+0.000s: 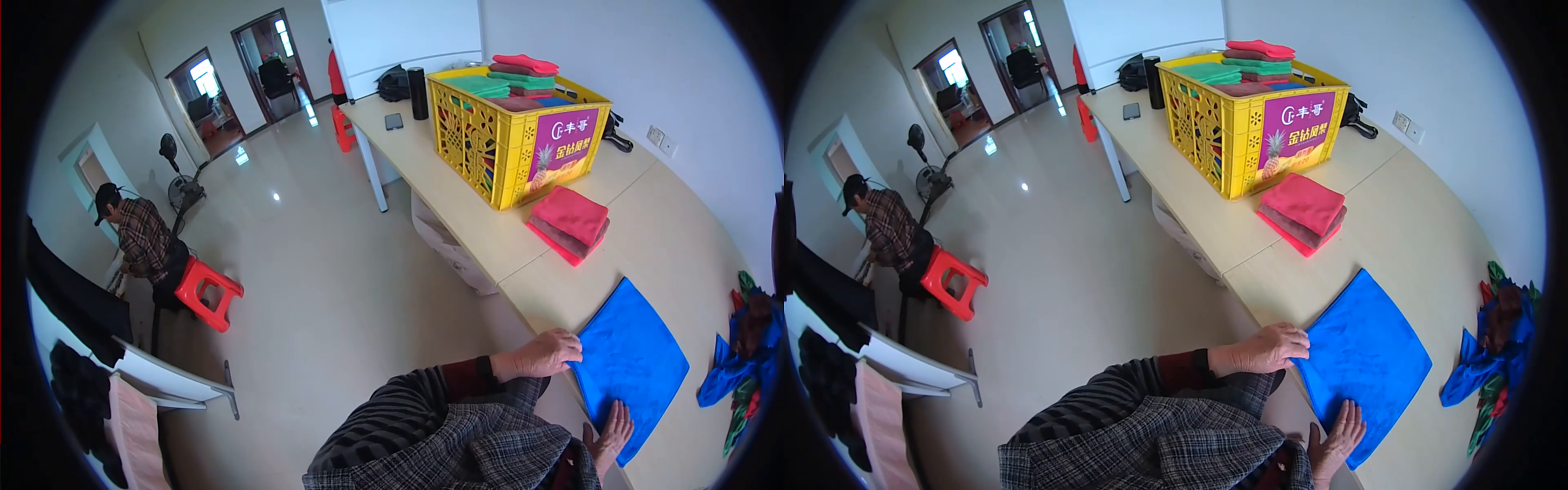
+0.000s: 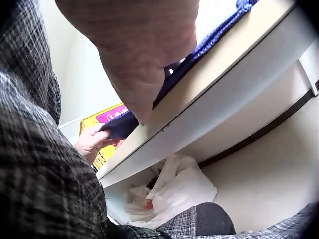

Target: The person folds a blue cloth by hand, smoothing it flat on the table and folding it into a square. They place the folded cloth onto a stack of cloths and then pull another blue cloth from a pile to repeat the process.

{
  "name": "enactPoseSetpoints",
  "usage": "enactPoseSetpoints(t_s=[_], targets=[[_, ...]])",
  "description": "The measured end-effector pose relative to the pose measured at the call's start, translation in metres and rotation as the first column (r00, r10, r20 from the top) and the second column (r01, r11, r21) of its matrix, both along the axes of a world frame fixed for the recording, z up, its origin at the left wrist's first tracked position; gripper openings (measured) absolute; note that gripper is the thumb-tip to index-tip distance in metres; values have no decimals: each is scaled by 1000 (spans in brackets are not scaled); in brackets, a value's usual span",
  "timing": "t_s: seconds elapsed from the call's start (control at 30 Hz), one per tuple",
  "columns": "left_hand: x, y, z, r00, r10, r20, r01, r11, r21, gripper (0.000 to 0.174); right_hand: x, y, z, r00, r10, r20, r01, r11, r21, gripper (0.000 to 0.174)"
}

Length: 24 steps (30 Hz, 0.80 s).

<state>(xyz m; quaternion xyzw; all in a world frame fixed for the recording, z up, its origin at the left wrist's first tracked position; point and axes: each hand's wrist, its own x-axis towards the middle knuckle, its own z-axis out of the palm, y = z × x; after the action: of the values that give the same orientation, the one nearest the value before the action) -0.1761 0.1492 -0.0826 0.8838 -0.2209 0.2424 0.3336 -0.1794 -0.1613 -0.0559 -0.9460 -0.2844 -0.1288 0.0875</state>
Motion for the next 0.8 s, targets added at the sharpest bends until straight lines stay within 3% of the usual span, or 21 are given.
enactPoseSetpoints(t_s=[0.2,0.3,0.4,0.5,0.57,0.8], targets=[[-3,2,8,995,-16,102,14,1000,26,35,10,-2,-12,1000,26,16,-27,995,99,61],[0,5,13,987,-30,156,26,999,28,35,15,-37,-11,997,-73,12,71,989,132,59],[-8,5,37,994,-16,109,15,1000,12,34,13,-76,-3,987,-159,1,156,970,188,60],[-10,-1,47,1000,-6,24,6,1000,11,30,16,-101,8,989,-118,-92,140,949,281,61],[-7,-2,43,999,-34,23,33,999,15,29,17,-108,20,994,-71,-87,95,945,314,45],[-4,12,49,974,-181,-136,168,981,-102,21,10,-125,38,903,31,-428,229,809,541,26]])
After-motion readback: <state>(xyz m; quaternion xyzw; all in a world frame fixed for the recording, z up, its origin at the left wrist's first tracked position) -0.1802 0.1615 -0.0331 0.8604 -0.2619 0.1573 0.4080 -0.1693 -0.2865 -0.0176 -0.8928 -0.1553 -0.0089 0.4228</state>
